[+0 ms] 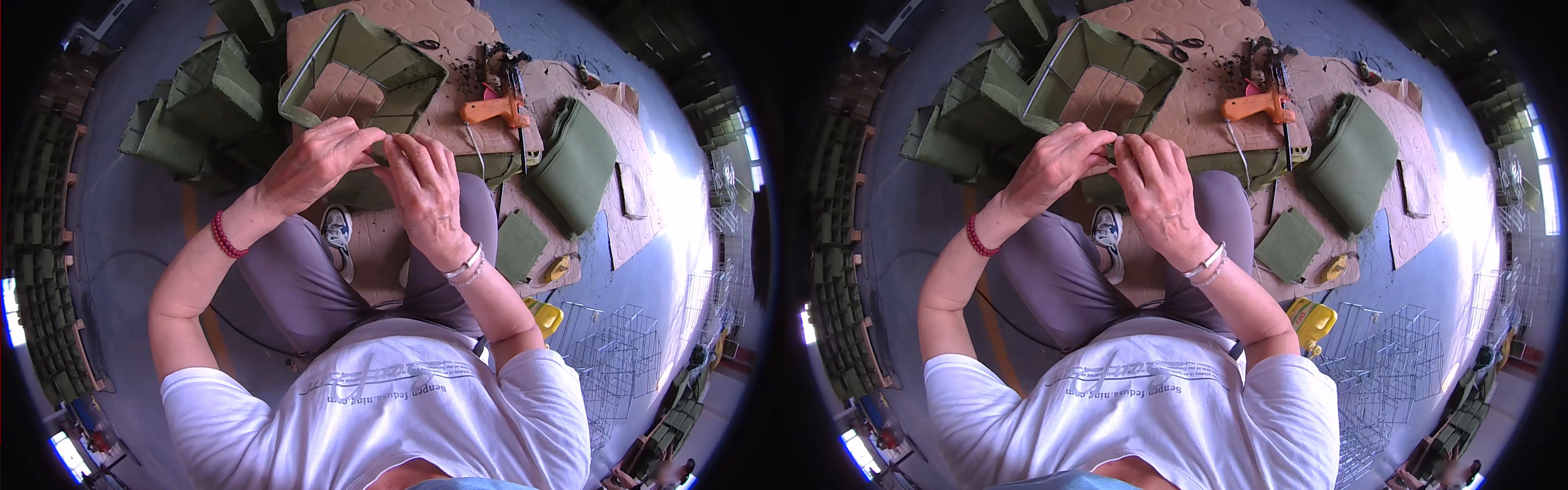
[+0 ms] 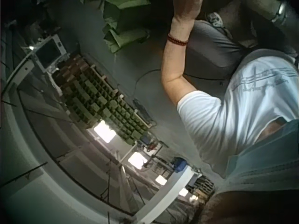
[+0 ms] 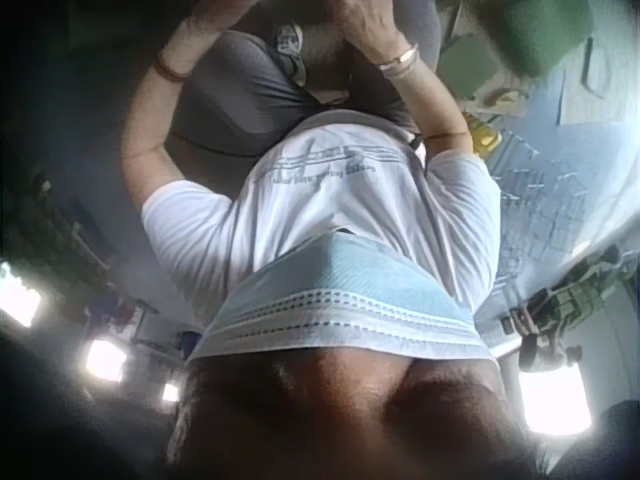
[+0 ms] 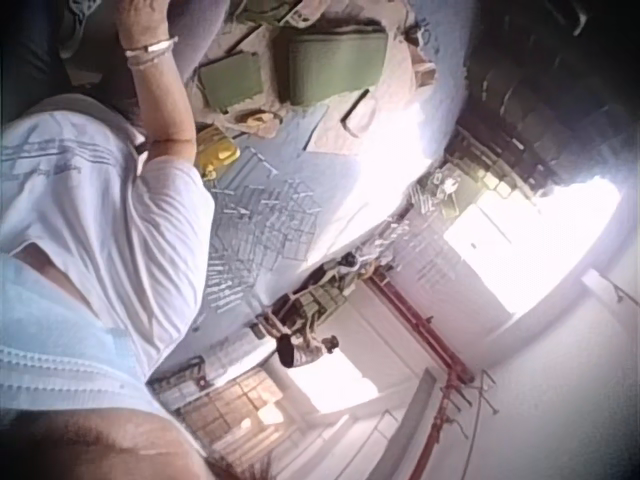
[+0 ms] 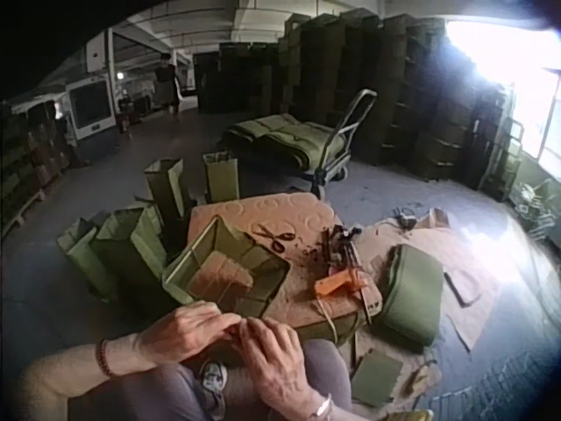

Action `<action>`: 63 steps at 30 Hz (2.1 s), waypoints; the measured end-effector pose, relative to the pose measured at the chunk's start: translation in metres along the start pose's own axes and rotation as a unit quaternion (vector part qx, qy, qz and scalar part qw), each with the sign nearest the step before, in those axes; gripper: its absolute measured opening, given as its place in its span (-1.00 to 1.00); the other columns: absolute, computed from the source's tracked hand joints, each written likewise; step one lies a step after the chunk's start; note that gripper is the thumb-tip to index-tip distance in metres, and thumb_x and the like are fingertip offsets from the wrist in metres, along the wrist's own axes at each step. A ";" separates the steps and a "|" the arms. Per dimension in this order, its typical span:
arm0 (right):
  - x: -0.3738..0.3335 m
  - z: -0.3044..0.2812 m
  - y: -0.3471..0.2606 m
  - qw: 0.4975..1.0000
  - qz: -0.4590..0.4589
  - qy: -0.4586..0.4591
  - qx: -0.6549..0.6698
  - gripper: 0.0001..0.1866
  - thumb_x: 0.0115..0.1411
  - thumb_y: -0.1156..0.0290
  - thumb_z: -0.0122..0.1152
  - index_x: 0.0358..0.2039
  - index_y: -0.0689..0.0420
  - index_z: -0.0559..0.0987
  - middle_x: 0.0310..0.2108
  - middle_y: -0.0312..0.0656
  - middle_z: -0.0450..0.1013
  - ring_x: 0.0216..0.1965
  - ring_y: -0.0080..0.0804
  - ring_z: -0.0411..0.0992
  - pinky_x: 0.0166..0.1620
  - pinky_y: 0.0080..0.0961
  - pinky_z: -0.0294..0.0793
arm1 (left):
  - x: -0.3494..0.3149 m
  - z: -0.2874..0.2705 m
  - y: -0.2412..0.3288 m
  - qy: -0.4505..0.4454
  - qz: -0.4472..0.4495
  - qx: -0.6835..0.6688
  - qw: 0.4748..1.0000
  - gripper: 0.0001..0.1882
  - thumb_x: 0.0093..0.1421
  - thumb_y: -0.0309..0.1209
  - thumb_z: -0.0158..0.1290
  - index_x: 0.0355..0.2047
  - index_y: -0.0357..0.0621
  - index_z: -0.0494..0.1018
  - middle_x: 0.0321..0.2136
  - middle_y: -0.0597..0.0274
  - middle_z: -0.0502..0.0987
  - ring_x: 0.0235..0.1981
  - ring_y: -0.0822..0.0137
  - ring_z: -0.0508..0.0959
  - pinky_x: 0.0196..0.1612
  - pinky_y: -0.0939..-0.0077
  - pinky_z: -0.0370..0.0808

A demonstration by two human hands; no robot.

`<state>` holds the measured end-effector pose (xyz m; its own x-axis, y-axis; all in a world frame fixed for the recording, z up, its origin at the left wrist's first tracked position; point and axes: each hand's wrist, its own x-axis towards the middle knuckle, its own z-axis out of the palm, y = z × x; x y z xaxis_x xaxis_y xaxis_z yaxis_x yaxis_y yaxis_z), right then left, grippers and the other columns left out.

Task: Assemble a green fabric container by gluing its edges to a wire frame.

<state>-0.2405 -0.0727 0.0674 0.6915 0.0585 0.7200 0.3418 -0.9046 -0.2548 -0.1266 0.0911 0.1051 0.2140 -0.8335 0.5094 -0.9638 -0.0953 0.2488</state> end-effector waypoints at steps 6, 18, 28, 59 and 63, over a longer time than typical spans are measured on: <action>0.015 0.011 0.010 0.996 -0.090 -0.023 -0.001 -0.62 -0.07 0.45 0.26 -0.18 0.28 0.53 -0.17 -0.11 0.43 0.02 -0.16 0.37 0.07 -0.22 0.36 | 0.002 -0.007 -0.008 0.032 -0.087 -0.126 0.988 -0.43 0.09 -0.60 0.21 0.11 -0.16 0.28 -0.46 0.12 0.53 -0.42 0.16 0.59 -0.34 0.31 0.52; 0.049 0.007 0.016 0.993 -0.096 -0.074 0.005 -0.79 0.15 0.40 0.27 -0.21 0.12 0.51 -0.19 -0.16 0.54 -0.05 -0.30 0.50 0.13 -0.26 0.31 | 0.018 -0.026 -0.032 -0.050 -0.138 -0.199 0.969 -0.36 0.11 -0.60 0.15 0.22 -0.07 0.26 -0.48 0.11 0.54 -0.39 0.21 0.58 -0.22 0.28 0.52; 0.051 0.030 0.032 0.992 -0.118 -0.034 0.033 -0.80 -0.06 0.53 0.16 -0.36 0.23 0.43 -0.36 -0.04 0.50 -0.13 -0.15 0.49 0.13 -0.24 0.36 | 0.005 -0.019 -0.030 0.124 0.005 -0.050 0.991 -0.36 0.05 -0.64 0.19 0.19 -0.18 0.36 -0.32 0.08 0.57 -0.31 0.15 0.60 -0.16 0.29 0.58; 0.134 0.023 0.080 0.970 -0.200 -0.128 0.045 -0.89 0.16 0.48 0.15 -0.32 0.22 0.52 -0.34 -0.03 0.56 -0.23 -0.05 0.52 0.15 -0.24 0.43 | 0.026 -0.020 -0.080 0.142 -0.060 -0.014 0.988 -0.56 0.11 -0.57 0.19 0.04 -0.14 0.50 -0.43 0.09 0.56 -0.39 0.16 0.62 -0.28 0.35 0.57; 0.111 0.035 0.064 0.985 -0.127 -0.108 0.053 -0.85 0.11 0.53 0.15 -0.27 0.20 0.51 -0.32 -0.04 0.56 -0.26 -0.06 0.54 -0.09 -0.26 0.51 | 0.026 -0.016 -0.071 0.155 -0.110 -0.042 0.981 -0.61 0.15 -0.57 0.16 0.02 -0.22 0.49 -0.41 0.05 0.57 -0.38 0.13 0.61 -0.28 0.35 0.53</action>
<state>-0.1194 -0.1095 0.1085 0.6900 0.3755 0.6187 0.5779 -0.8006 -0.1586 -0.0505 0.0852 0.1137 0.4667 -0.5906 0.6583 -0.8748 -0.1983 0.4421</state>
